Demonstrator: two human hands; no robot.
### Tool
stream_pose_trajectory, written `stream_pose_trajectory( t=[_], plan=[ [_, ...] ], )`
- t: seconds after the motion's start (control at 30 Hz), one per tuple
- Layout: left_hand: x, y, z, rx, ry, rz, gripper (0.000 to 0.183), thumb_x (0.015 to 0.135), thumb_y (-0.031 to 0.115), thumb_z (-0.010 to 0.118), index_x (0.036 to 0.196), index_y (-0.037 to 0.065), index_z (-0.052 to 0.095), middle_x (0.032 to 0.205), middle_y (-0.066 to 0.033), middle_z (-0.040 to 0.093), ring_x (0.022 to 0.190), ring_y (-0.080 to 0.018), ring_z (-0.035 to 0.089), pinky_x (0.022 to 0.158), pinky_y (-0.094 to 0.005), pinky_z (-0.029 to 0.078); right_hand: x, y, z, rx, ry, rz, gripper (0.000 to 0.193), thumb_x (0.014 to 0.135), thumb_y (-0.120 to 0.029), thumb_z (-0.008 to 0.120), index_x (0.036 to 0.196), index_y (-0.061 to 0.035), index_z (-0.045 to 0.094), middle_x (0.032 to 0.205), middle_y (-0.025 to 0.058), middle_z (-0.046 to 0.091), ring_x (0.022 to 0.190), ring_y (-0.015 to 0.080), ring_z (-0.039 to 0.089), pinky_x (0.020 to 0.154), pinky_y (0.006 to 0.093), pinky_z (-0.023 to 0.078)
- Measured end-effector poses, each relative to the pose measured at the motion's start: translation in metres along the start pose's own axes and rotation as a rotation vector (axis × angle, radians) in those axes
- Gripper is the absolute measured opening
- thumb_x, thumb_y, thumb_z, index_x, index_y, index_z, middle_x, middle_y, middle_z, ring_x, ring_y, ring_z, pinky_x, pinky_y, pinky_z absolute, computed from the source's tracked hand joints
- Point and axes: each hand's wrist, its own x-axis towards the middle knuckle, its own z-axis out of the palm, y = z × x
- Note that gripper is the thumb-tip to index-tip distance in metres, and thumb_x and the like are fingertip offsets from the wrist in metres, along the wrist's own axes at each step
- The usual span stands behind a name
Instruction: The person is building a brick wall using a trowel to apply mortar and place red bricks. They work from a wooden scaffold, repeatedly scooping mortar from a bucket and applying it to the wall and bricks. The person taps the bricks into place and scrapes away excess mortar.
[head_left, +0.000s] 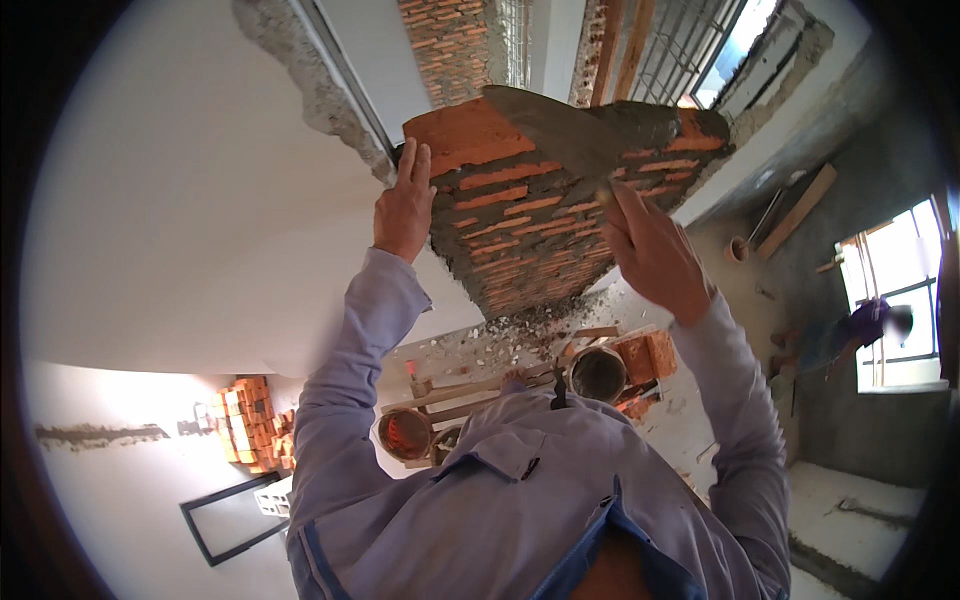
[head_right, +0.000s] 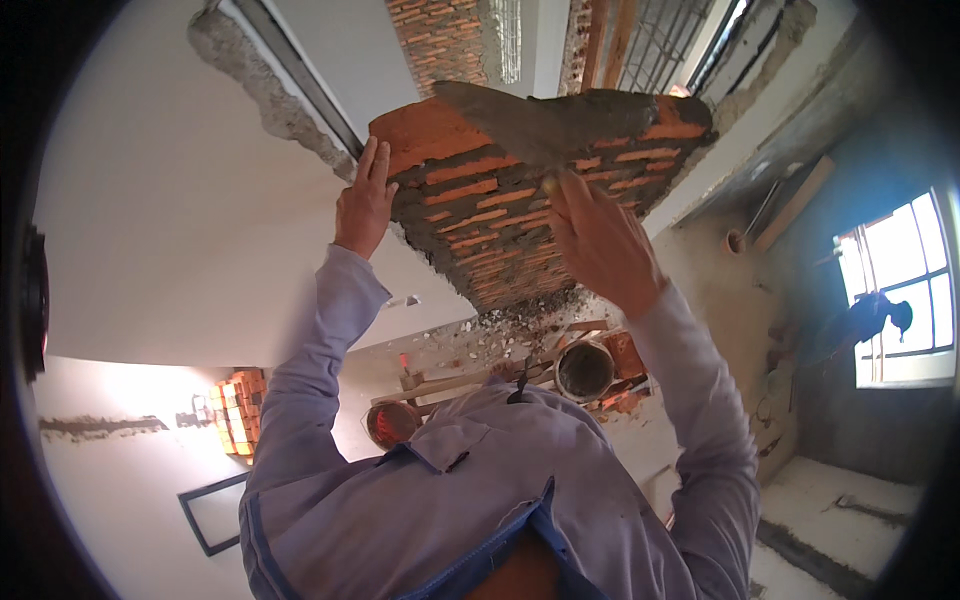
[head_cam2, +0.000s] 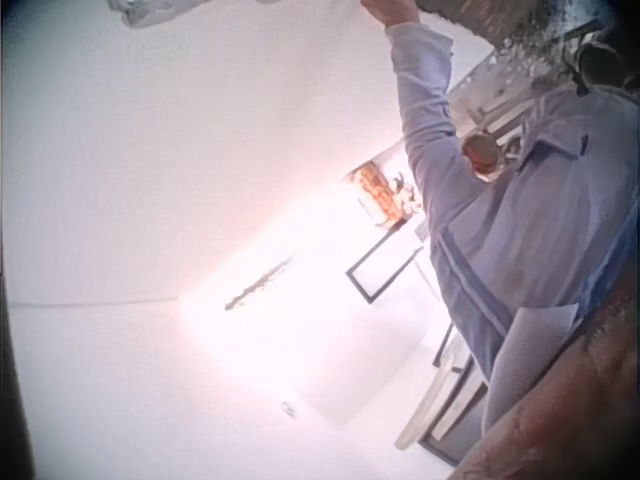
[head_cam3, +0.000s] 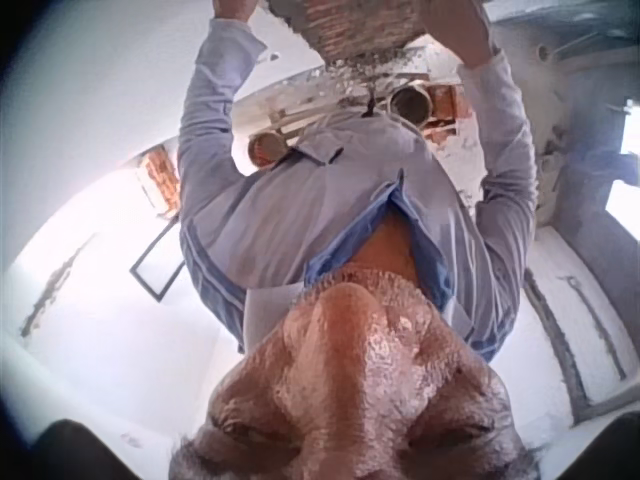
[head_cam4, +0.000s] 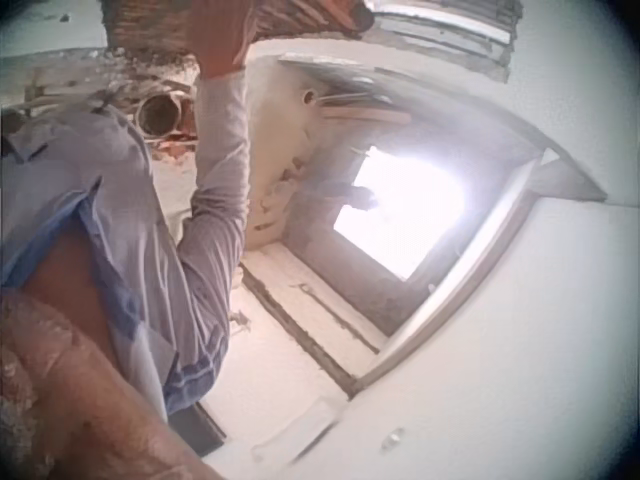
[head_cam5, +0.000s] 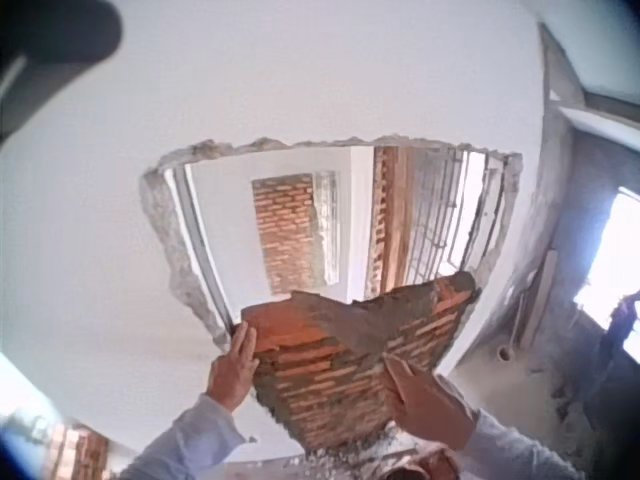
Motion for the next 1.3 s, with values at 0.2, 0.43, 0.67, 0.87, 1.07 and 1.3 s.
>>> stream_pose_trajectory(
  t=[0.2,0.43,0.67,0.87,1.07,1.3],
  plan=[
    [0.014,-0.02,0.044,-0.181,0.27,0.054,0.05,0.096,0.019,0.055,0.144,0.014,0.041,0.149,-0.0082,0.042,0.081,-0.0357,0.069,0.07,-0.0433,0.061,0.105,-0.019,0.033,-0.306,-0.076,-0.181,0.025,0.094,-0.018,0.052,0.112,-0.0003,0.048,0.085,0.0226,0.064,0.08,0.0408,0.066,0.074,0.0514,0.053],
    [0.014,-0.02,0.053,-0.285,0.397,-0.024,0.036,0.097,0.015,0.053,0.132,0.011,0.052,0.14,-0.0048,0.053,0.089,-0.0341,0.069,0.074,-0.0417,0.061,0.137,-0.031,0.06,-0.31,-0.202,-0.113,0.028,0.094,-0.017,0.053,0.114,0.0012,0.047,0.087,0.025,0.066,0.086,0.0436,0.065,0.078,0.0526,0.05],
    [0.017,-0.019,0.057,-0.288,0.419,-0.062,0.035,0.094,0.011,0.056,0.13,0.011,0.054,0.136,-0.0032,0.056,0.09,-0.0306,0.069,0.073,-0.04,0.061,0.145,-0.027,0.062,-0.33,-0.228,-0.157,0.026,0.095,-0.02,0.051,0.111,0.0005,0.051,0.084,0.0249,0.067,0.084,0.0441,0.067,0.078,0.0528,0.053],
    [0.018,-0.02,0.059,-0.293,0.395,-0.066,0.036,0.095,0.01,0.053,0.131,0.009,0.053,0.14,-0.0044,0.053,0.088,-0.0318,0.069,0.075,-0.0409,0.06,0.147,-0.034,0.053,-0.315,-0.267,-0.139,0.032,0.094,-0.018,0.053,0.12,0.0017,0.05,0.093,0.0258,0.066,0.09,0.0428,0.064,0.079,0.0501,0.049],
    [0.018,-0.019,0.06,-0.249,0.41,-0.05,0.039,0.094,0.011,0.055,0.132,0.007,0.051,0.14,-0.005,0.052,0.085,-0.0325,0.07,0.075,-0.0421,0.06,0.144,-0.017,0.053,-0.31,-0.15,-0.108,0.022,0.095,-0.019,0.054,0.109,-0.0015,0.051,0.092,0.0228,0.066,0.09,0.042,0.064,0.078,0.0492,0.049],
    [0.019,-0.02,0.053,-0.191,0.309,-0.052,0.047,0.089,0.007,0.059,0.135,0.006,0.047,0.143,-0.0051,0.047,0.083,-0.0317,0.07,0.074,-0.0406,0.061,0.14,-0.001,0.054,-0.351,-0.201,-0.138,0.02,0.095,-0.019,0.055,0.107,-0.0036,0.049,0.09,0.0212,0.066,0.088,0.0415,0.064,0.074,0.0488,0.048]
  ],
)
